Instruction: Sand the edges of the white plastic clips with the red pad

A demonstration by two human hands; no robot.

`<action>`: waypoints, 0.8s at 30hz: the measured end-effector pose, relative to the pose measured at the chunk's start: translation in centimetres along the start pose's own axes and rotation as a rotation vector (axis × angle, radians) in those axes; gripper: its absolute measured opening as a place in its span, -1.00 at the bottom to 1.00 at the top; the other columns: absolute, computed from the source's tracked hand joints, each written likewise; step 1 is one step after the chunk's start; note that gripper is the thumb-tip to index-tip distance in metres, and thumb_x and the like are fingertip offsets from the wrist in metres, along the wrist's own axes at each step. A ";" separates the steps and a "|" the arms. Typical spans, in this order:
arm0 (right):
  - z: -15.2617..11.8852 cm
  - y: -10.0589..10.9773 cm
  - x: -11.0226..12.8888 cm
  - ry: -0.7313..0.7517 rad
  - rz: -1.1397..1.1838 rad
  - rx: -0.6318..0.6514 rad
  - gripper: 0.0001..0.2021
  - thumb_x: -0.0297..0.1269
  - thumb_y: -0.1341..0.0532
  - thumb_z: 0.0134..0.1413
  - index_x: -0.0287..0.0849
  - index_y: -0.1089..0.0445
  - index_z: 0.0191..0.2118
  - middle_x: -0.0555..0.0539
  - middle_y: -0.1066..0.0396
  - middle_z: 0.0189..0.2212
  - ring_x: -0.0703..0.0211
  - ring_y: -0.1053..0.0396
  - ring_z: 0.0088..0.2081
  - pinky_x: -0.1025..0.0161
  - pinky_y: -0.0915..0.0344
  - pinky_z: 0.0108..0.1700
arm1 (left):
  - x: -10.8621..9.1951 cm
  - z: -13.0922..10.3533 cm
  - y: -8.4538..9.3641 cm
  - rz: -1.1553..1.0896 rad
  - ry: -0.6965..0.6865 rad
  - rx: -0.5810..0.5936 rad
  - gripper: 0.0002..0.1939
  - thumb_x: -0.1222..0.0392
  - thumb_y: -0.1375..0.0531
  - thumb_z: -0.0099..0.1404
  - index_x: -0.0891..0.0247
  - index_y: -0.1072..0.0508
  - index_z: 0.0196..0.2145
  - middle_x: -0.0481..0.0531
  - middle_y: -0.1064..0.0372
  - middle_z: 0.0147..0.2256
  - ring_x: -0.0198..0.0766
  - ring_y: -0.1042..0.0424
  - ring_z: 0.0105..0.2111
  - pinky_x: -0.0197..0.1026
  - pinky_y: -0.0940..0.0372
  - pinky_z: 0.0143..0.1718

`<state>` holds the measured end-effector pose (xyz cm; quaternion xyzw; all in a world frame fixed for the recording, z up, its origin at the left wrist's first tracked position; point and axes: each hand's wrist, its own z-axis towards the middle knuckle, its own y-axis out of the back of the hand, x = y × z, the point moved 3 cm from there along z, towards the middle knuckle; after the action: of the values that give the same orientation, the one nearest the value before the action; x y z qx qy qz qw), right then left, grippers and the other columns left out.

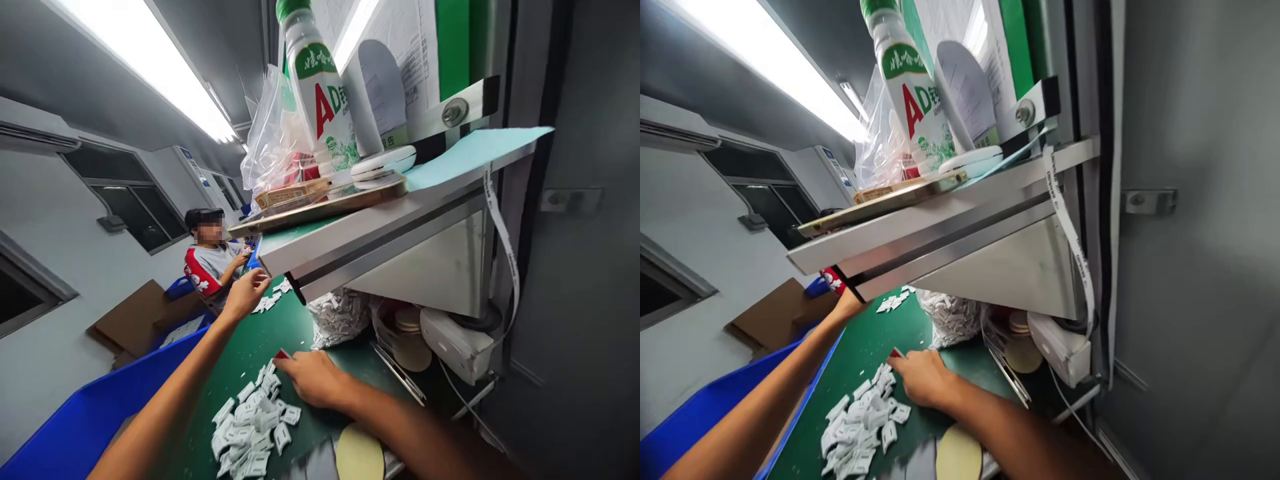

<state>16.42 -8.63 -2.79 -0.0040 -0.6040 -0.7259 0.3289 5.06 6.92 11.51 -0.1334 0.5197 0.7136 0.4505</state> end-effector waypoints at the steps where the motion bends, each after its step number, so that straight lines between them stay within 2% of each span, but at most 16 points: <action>1: 0.0 -0.1 -0.1 -0.008 0.009 0.005 -0.64 -0.26 -0.14 0.32 -0.10 -0.27 0.20 -0.13 -0.48 -0.06 0.05 -0.50 -0.15 0.04 -0.44 -0.12 | 1.7 -1.2 0.0 0.061 0.044 0.089 -0.69 0.11 -0.20 0.37 0.27 -0.42 0.01 0.12 -0.42 -0.02 -0.14 -0.47 -0.12 0.01 -0.43 -0.12; 3: 0.2 -0.4 -0.5 -0.035 0.017 0.019 -0.66 -0.21 -0.18 0.32 -0.17 -0.32 0.14 -0.14 -0.42 0.00 0.07 -0.46 -0.10 0.01 -0.45 -0.07 | 4.8 -4.3 -0.4 0.165 0.136 0.275 -0.71 0.11 -0.20 0.37 0.28 -0.43 -0.01 0.12 -0.43 -0.04 -0.15 -0.48 -0.14 0.00 -0.43 -0.13; 5: 0.4 -0.7 -1.0 -0.069 0.012 0.037 -0.69 -0.20 -0.20 0.30 -0.18 -0.35 0.08 -0.15 -0.40 0.02 0.06 -0.45 -0.08 0.01 -0.44 -0.06 | 7.4 -7.6 -0.8 0.245 0.204 0.390 -0.72 0.12 -0.20 0.37 0.27 -0.44 -0.02 0.11 -0.44 -0.05 -0.16 -0.48 -0.15 -0.01 -0.43 -0.13; 8: 0.7 -1.3 -1.7 -0.113 -0.010 0.060 -0.71 -0.21 -0.21 0.29 -0.18 -0.37 0.06 -0.15 -0.41 0.02 0.05 -0.44 -0.06 0.00 -0.43 -0.04 | 9.7 -11.4 -1.8 0.341 0.263 0.453 -0.73 0.12 -0.20 0.37 0.25 -0.44 -0.02 0.11 -0.43 -0.03 -0.15 -0.47 -0.11 0.00 -0.42 -0.11; 10: 0.7 -1.5 -2.1 -0.133 -0.028 0.071 -0.71 -0.21 -0.21 0.29 -0.18 -0.37 0.06 -0.15 -0.40 0.03 0.05 -0.44 -0.06 0.00 -0.43 -0.04 | 10.4 -12.7 -2.7 0.384 0.287 0.455 -0.72 0.11 -0.20 0.37 0.23 -0.44 -0.01 0.12 -0.42 -0.01 -0.13 -0.46 -0.09 0.00 -0.41 -0.09; 13: 0.7 -1.7 -2.5 -0.147 -0.053 0.096 -0.72 -0.21 -0.21 0.29 -0.19 -0.37 0.06 -0.15 -0.41 0.02 0.05 -0.45 -0.07 0.00 -0.43 -0.05 | 10.8 -13.1 -4.0 0.396 0.319 0.405 -0.69 0.11 -0.20 0.37 0.23 -0.42 0.02 0.13 -0.40 0.02 -0.11 -0.45 -0.06 0.02 -0.41 -0.08; 16: 0.6 -1.9 -2.7 -0.151 -0.070 0.125 -0.72 -0.21 -0.21 0.30 -0.19 -0.38 0.05 -0.15 -0.41 0.01 0.06 -0.44 -0.07 0.00 -0.43 -0.04 | 10.8 -12.7 -4.6 0.327 0.333 0.306 -0.68 0.11 -0.20 0.37 0.23 -0.41 0.04 0.14 -0.39 0.04 -0.11 -0.45 -0.06 0.03 -0.41 -0.07; 20: 0.8 -2.2 -3.0 -0.170 -0.046 0.142 -0.73 -0.19 -0.20 0.30 -0.19 -0.39 0.03 -0.14 -0.42 0.00 0.05 -0.43 -0.05 -0.02 -0.40 -0.01 | 10.8 -12.9 -3.7 0.141 0.292 0.134 -0.70 0.09 -0.18 0.38 0.24 -0.43 0.02 0.14 -0.40 0.03 -0.12 -0.45 -0.06 0.05 -0.40 -0.05; 24: 1.1 -2.5 -3.5 -0.212 0.089 0.101 -0.77 -0.23 -0.18 0.29 -0.18 -0.46 -0.03 -0.15 -0.45 -0.07 0.01 -0.41 -0.05 -0.04 -0.32 0.02 | 10.8 -15.4 -2.2 -0.077 0.216 -0.014 -0.74 0.08 -0.18 0.38 0.29 -0.46 -0.07 0.09 -0.47 -0.11 -0.17 -0.49 -0.17 0.01 -0.41 -0.10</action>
<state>17.55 -5.90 -6.11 -0.0910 -0.6703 -0.6749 0.2948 -3.49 -0.79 -3.53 -0.2324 0.5549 0.6808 0.4178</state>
